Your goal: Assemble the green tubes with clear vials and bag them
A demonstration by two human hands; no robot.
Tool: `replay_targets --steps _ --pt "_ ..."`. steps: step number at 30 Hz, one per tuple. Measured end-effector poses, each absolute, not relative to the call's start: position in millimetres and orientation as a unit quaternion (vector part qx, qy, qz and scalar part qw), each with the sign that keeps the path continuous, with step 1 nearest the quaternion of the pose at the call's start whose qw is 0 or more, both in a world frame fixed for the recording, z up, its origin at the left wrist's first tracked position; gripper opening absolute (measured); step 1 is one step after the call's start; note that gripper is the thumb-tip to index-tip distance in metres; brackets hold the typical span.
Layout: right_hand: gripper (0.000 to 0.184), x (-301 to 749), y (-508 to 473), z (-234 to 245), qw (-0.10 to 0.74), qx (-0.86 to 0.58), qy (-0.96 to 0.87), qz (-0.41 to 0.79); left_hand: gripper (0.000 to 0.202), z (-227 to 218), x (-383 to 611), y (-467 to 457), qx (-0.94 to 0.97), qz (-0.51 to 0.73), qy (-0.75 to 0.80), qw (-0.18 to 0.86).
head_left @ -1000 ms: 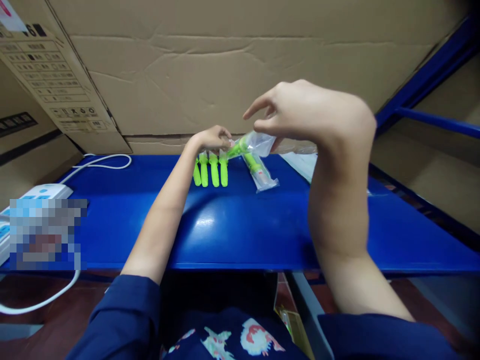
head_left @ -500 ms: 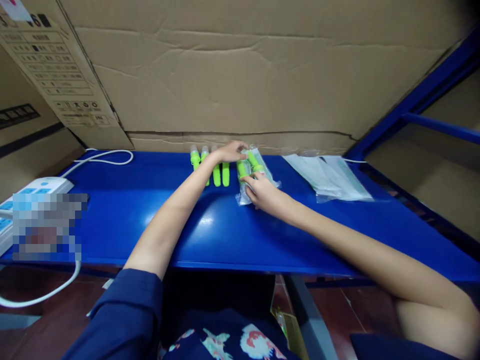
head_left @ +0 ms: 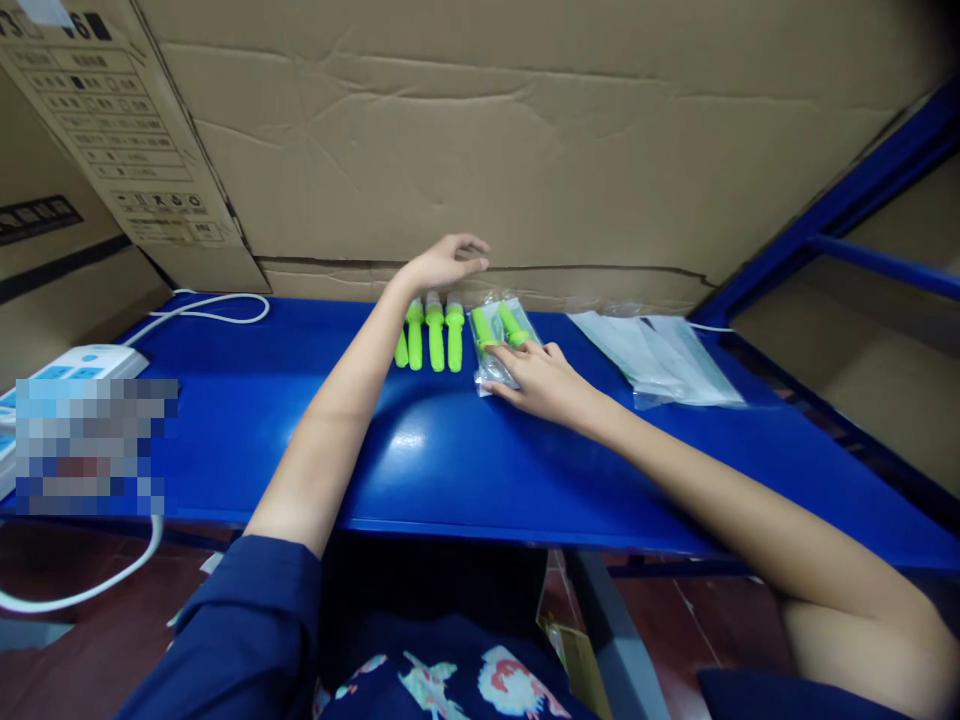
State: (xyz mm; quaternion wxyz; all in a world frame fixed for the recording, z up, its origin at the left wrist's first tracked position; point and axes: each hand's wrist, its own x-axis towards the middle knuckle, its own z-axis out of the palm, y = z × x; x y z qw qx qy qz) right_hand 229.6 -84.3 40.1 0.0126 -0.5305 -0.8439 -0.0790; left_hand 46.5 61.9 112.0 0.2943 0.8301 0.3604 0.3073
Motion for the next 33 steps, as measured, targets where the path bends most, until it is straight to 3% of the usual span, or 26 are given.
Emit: replay_targets --steps 11,21,33 --pt "0.066 250.2 -62.6 42.3 0.124 -0.541 -0.83 -0.057 0.031 170.9 18.8 13.3 0.84 0.343 0.334 0.254" --pt "0.053 306.8 -49.1 64.9 0.123 -0.458 -0.873 0.116 0.033 178.7 15.2 3.7 0.869 0.275 0.343 0.229" --pt "0.041 301.5 -36.2 45.3 0.22 -0.473 -0.845 0.12 0.034 176.7 17.4 3.1 0.868 0.242 0.363 0.235"
